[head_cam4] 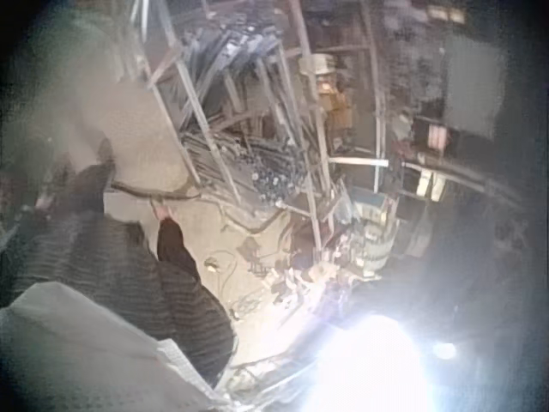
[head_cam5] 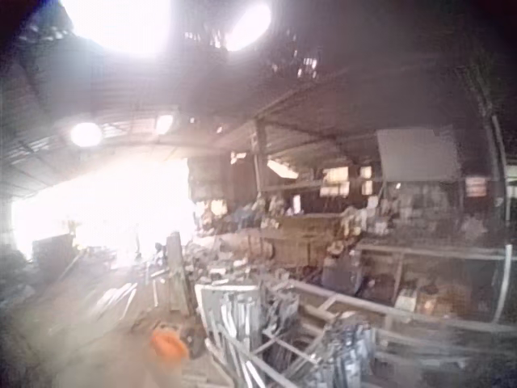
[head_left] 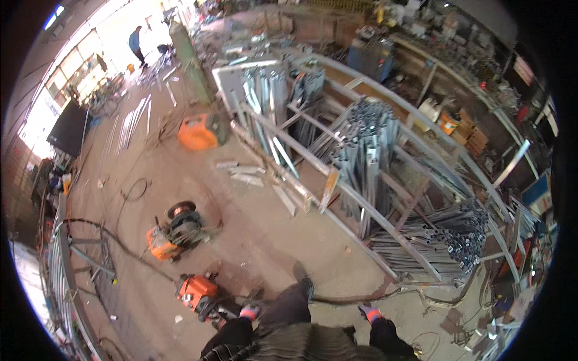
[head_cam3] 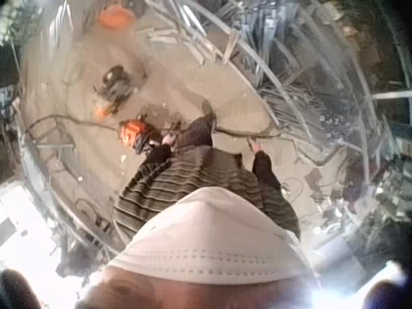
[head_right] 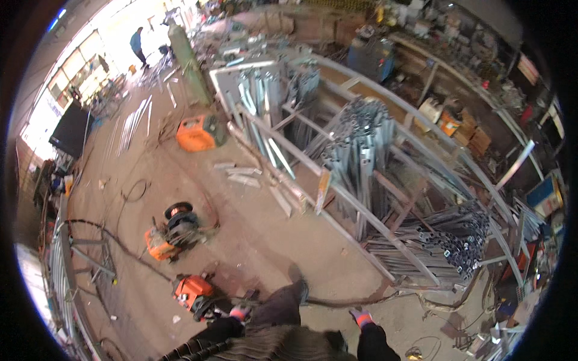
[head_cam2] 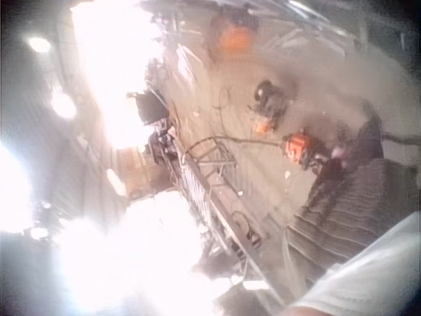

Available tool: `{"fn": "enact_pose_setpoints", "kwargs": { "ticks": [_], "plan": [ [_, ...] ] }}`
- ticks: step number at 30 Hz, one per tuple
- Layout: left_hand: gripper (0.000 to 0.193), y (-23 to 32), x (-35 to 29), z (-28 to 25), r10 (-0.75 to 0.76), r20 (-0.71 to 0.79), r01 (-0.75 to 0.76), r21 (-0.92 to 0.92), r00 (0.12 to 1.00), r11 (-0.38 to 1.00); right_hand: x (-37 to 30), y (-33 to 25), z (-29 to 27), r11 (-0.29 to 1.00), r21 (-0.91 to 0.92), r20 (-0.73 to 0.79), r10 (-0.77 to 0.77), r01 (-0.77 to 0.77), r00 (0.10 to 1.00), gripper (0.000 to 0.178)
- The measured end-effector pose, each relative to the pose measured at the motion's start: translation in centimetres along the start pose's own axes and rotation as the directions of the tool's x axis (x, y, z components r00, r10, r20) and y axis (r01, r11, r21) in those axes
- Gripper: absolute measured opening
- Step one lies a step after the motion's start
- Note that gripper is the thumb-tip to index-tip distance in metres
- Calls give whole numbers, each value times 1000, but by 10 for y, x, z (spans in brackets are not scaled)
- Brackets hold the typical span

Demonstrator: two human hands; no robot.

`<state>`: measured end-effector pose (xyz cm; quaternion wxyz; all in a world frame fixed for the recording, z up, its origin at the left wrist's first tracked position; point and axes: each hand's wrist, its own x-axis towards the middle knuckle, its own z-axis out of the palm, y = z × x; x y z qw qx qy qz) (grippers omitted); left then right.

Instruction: The person positions and welds metal bars onto a large metal frame using a handheld welding torch. They retrieve additional metal bars from a nearby rack and continue welding them into place on the frame.

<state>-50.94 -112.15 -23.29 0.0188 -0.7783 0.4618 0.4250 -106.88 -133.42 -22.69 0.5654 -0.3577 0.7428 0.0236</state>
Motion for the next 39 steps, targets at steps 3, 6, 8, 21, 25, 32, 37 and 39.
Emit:
{"fn": "enact_pose_setpoints", "kwargs": {
  "ticks": [3, 6, 8, 21, 25, 32, 37, 39],
  "plan": [
    [62, 41, 66, -106, -197, 7, 175, -494, 980, 852, 30, -127, 50, 864, -406, 65, -297, 297, 953, 75],
    [41, 98, 143, -230, -158, -304, -44, -564, 939, 825, 53, -271, 72, 868, -283, 174, -373, 409, 911, 68],
    [43, 136, 185, -299, -142, -372, -200, -738, 917, 645, 66, -363, 85, 782, -333, 163, -503, 527, 849, 68],
    [54, 240, 376, -537, -27, -298, -264, -881, 954, 393, 76, -810, 138, 772, -132, 364, -545, 621, 755, 97],
    [63, 267, 464, -625, 190, -442, -481, -811, 877, 332, 78, -884, 136, 713, -83, 334, -639, 697, 693, 100],
    [94, 329, 664, -767, 273, -448, -525, -737, 851, 425, 101, -1029, 147, 791, -257, 83, -554, 555, 828, 107],
    [104, 360, 757, -808, 281, -510, -573, -611, 813, 546, 190, -1138, 179, 745, -254, 9, -636, 617, 771, 115],
    [104, 371, 774, -811, 325, -564, -638, -542, 759, 548, 236, -1170, 190, 655, -250, -78, -748, 713, 659, 115]
  ]
}}
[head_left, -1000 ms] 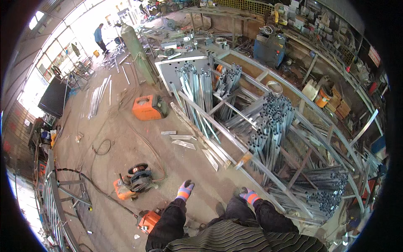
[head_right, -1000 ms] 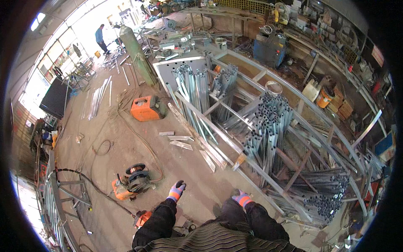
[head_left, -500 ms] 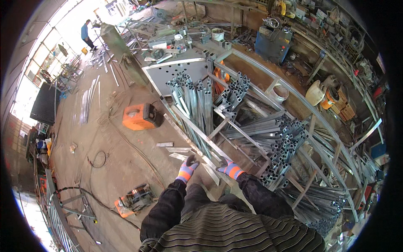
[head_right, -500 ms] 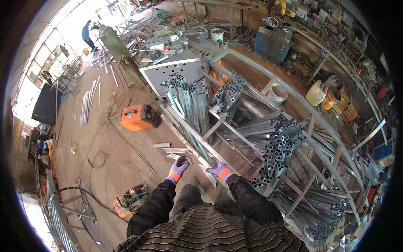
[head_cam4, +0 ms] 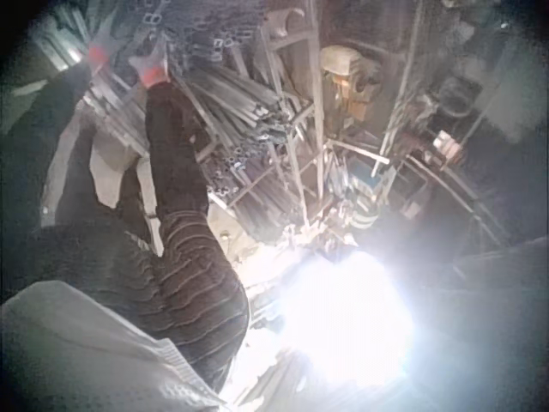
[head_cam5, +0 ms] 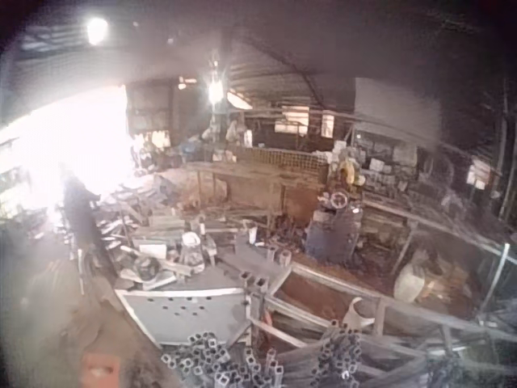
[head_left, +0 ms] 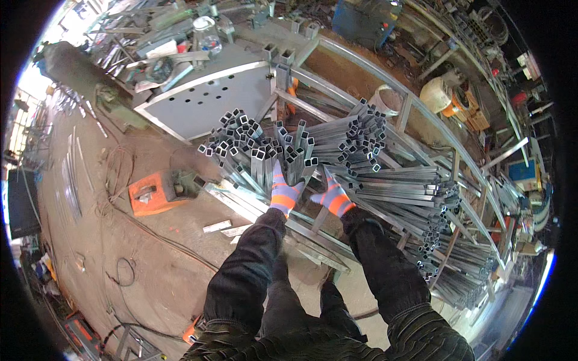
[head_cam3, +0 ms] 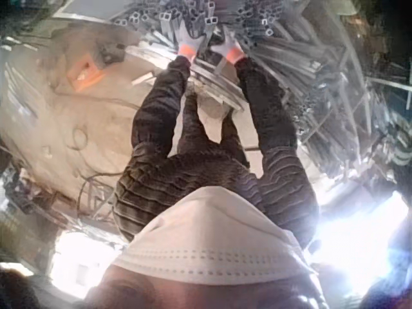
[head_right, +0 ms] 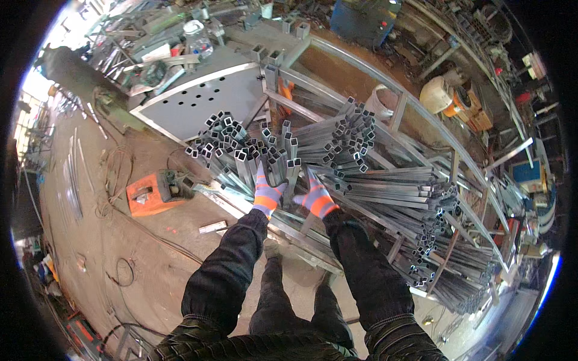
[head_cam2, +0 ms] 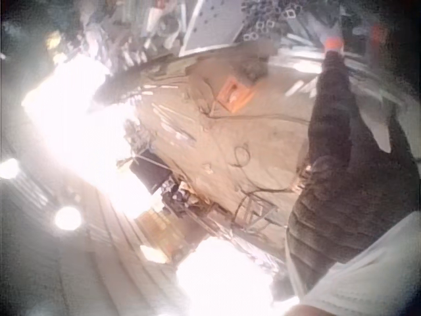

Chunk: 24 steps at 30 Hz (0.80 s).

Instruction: The person positions and welds metal bars onto a large metal frame using a handheld welding torch. They retrieve additional metal bars from a nearby rack and continue welding them into place on the frame.

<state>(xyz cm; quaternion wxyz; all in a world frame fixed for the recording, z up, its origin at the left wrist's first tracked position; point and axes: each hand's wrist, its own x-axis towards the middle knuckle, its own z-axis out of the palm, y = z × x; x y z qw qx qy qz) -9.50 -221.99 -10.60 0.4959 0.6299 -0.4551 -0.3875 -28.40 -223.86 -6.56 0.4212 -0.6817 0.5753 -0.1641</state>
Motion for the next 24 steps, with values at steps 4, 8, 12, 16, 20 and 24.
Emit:
{"fn": "enact_pose_setpoints", "kwargs": {
  "ticks": [4, 8, 12, 16, 20, 24],
  "plan": [
    [104, 2, 22, 8, -32, 35, 35, -91, 999, 995, 67, 14, 21, 882, 444, 226, 60, -158, 972, 131],
    [86, 14, 33, 7, 63, 13, -61, -147, 998, 987, 95, 9, 4, 863, 484, 339, -30, -147, 940, 128],
    [98, 26, 42, 18, -88, -60, 83, -81, 994, 993, 109, 7, -9, 887, 408, 227, -329, 217, 917, 109],
    [111, 24, 58, 24, -149, -64, 146, -49, 987, 988, 118, 25, -1, 785, 620, 282, -240, 14, 929, 114],
    [113, 18, 58, 24, -170, -45, 169, -12, 984, 985, 111, 46, 8, 761, 649, 276, -226, -8, 934, 112],
    [111, 28, 37, 20, -101, 200, 165, -337, 975, 927, 66, 52, 9, 677, 734, 203, -305, 62, 930, 92]
  ]
}}
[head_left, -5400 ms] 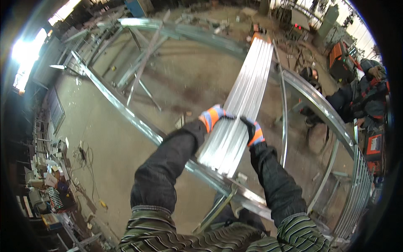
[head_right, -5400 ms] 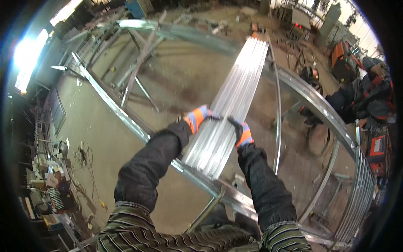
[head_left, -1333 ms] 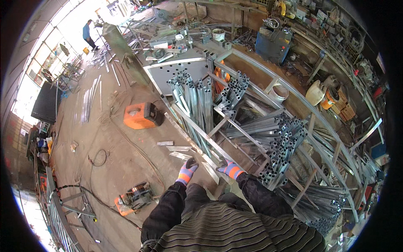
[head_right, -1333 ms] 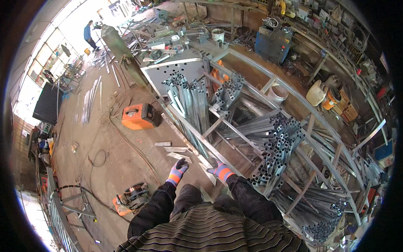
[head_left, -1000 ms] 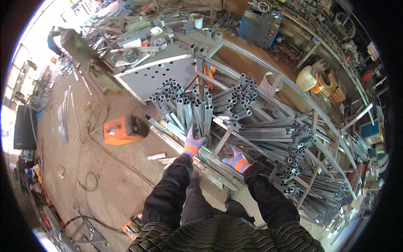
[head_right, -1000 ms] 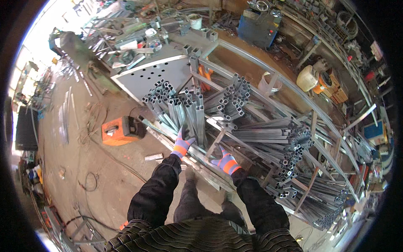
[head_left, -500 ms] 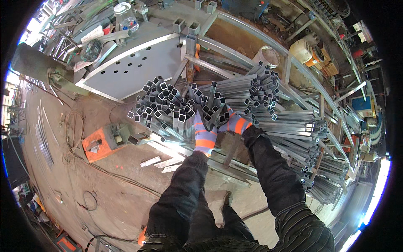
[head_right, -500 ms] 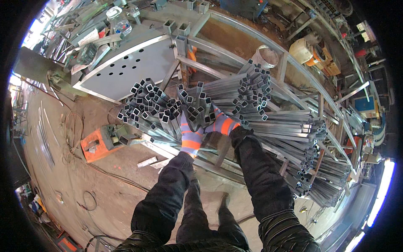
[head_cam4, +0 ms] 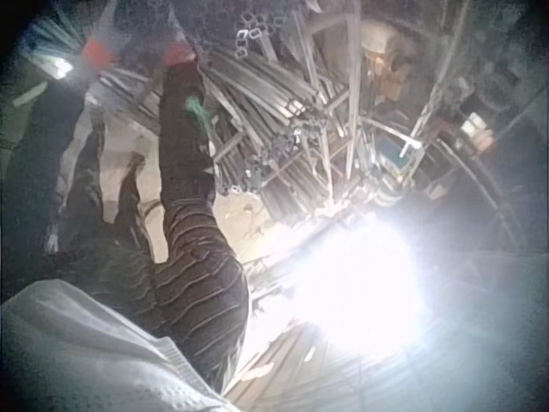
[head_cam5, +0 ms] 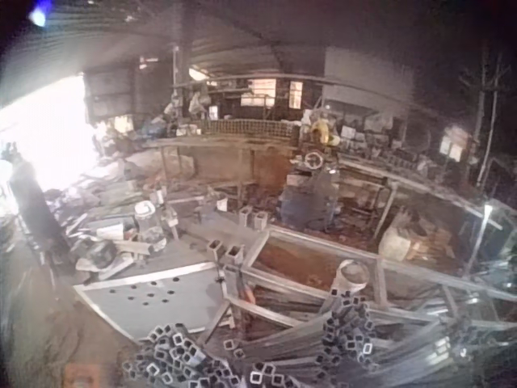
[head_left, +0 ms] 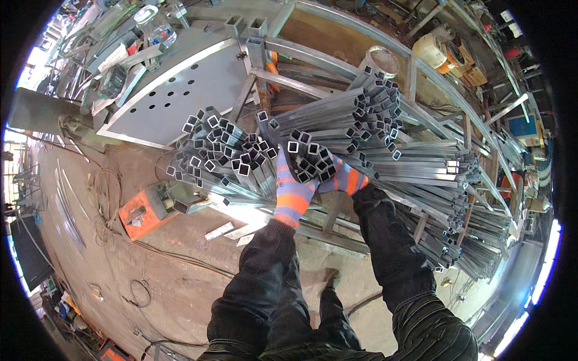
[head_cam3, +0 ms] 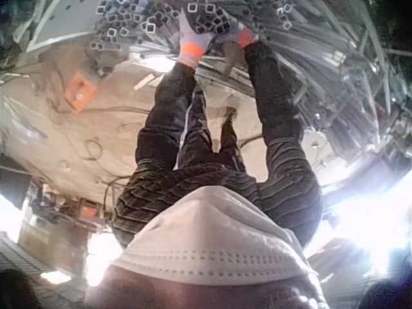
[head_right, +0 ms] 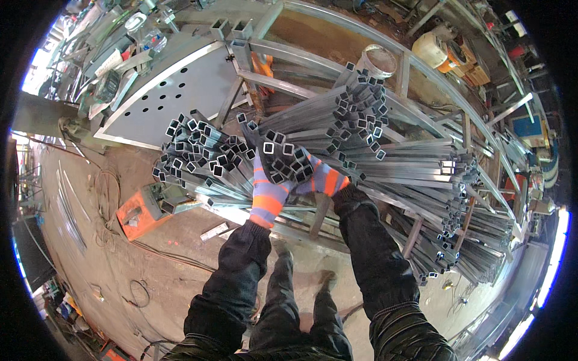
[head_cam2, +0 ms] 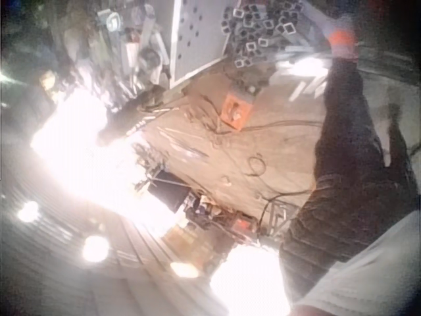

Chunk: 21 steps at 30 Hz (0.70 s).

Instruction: The person positions and welds metal bars onto a large metal frame using a handheld welding torch. They retrieve additional metal bars from a nearby rack and continue welding them into place on the frame.

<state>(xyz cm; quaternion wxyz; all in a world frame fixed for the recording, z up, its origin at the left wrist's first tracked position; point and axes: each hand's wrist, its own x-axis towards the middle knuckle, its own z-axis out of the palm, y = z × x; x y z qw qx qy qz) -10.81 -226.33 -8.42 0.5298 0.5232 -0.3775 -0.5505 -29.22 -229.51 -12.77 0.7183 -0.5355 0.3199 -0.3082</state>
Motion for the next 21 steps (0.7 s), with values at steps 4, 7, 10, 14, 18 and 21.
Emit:
{"fn": "enact_pose_setpoints", "kwargs": {
  "ticks": [4, 7, 10, 14, 18, 21],
  "plan": [
    [112, 15, -24, -22, 186, 302, -307, 430, 935, 849, -65, -15, 10, 842, -510, -128, 130, -178, 983, 99],
    [118, 13, -24, -34, 205, 488, -496, 597, 848, 631, -83, -16, 14, 891, -451, -40, -74, 48, 996, 108],
    [118, -3, -7, -23, 223, 465, -313, 127, 857, 941, -59, -3, 21, 995, -98, -54, -21, 15, 998, 85],
    [106, -21, 14, -17, 37, 484, 123, -294, 874, 948, -35, 1, 30, 971, -238, -196, -77, 29, 978, 90],
    [102, -31, 16, -21, 506, 295, -569, 195, 811, 799, -34, -13, 46, 844, -536, -206, -159, 24, 966, 99],
    [109, -36, -6, -11, 215, 228, -136, -317, 950, 939, -44, -32, 60, 884, -463, -250, -62, -63, 966, 85]
  ]
}}
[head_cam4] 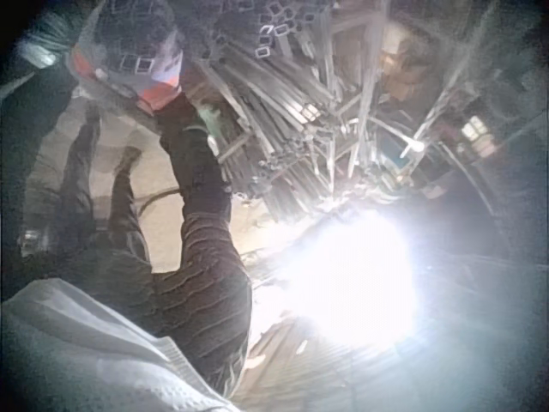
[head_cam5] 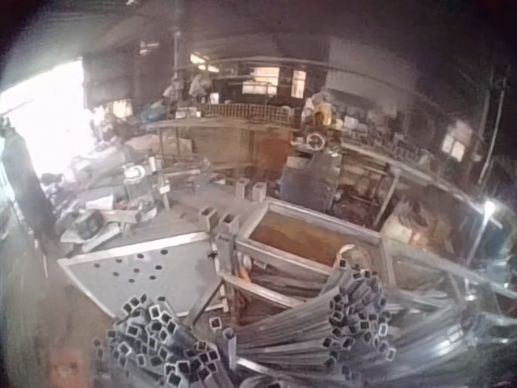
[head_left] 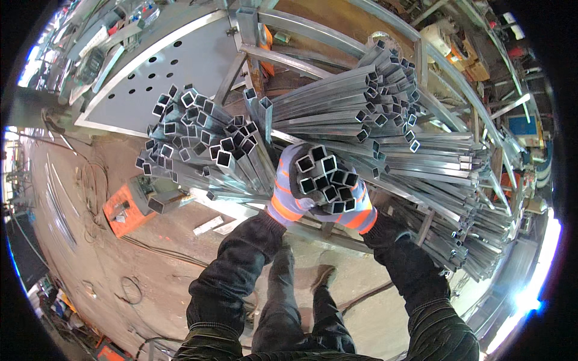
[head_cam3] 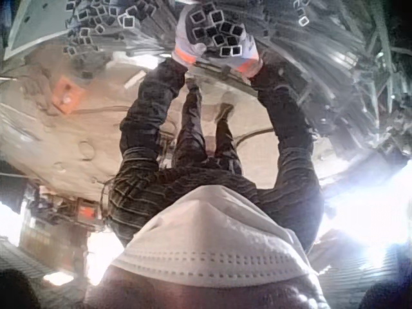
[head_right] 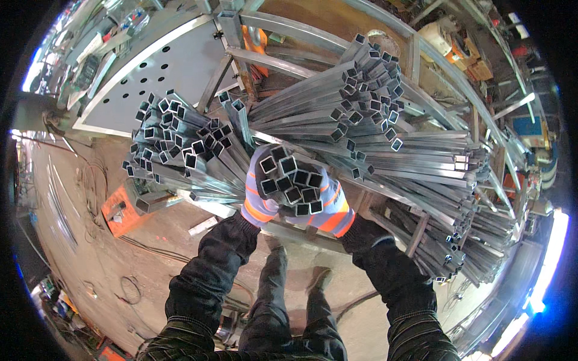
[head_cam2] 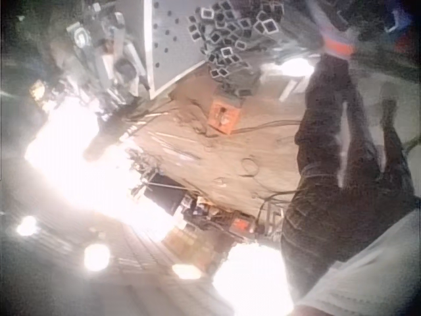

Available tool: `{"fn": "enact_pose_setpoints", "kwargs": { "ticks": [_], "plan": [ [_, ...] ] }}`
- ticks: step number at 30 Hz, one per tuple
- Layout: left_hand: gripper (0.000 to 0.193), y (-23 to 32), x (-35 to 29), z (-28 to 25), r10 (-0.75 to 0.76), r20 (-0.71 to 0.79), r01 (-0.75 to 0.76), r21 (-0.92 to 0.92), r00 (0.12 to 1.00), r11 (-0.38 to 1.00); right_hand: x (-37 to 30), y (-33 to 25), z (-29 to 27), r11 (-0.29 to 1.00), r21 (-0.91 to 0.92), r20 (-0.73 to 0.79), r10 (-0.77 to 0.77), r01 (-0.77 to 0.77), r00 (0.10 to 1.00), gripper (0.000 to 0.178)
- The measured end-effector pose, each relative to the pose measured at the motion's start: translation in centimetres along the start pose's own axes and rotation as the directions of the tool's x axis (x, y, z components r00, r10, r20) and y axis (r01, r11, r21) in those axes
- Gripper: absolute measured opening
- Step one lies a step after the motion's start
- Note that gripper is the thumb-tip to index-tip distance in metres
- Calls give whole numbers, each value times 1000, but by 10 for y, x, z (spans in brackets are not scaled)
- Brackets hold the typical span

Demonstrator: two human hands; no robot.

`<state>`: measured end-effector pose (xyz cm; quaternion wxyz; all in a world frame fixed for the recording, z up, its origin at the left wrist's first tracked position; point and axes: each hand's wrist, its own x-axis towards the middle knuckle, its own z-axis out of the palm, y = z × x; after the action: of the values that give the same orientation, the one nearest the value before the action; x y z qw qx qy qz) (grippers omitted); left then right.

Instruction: The person positions and welds metal bars onto a large metal frame using a handheld welding torch. They retrieve additional metal bars from a nearby rack and continue welding them into place on the frame.

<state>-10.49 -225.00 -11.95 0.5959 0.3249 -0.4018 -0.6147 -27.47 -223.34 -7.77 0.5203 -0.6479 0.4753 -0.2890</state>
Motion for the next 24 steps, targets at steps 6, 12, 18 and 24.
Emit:
{"fn": "enact_pose_setpoints", "kwargs": {
  "ticks": [6, 12, 18, 24],
  "plan": [
    [88, 67, -11, 34, 211, 136, -228, 125, 968, 966, -49, -68, -20, 997, -49, 92, 64, -60, 994, 69],
    [88, 219, -37, 114, 515, 138, -530, 325, 846, 783, -111, -153, -65, 945, -304, 170, -71, 121, 983, 71],
    [102, 375, -137, 233, 749, 152, -703, 503, 644, 503, -192, -245, -126, 811, -524, 227, -163, 261, 960, 68],
    [109, 426, -295, 370, 830, 120, -656, 677, 545, 334, -298, -283, -161, 673, -535, 359, -366, 511, 858, 65]
  ]
}}
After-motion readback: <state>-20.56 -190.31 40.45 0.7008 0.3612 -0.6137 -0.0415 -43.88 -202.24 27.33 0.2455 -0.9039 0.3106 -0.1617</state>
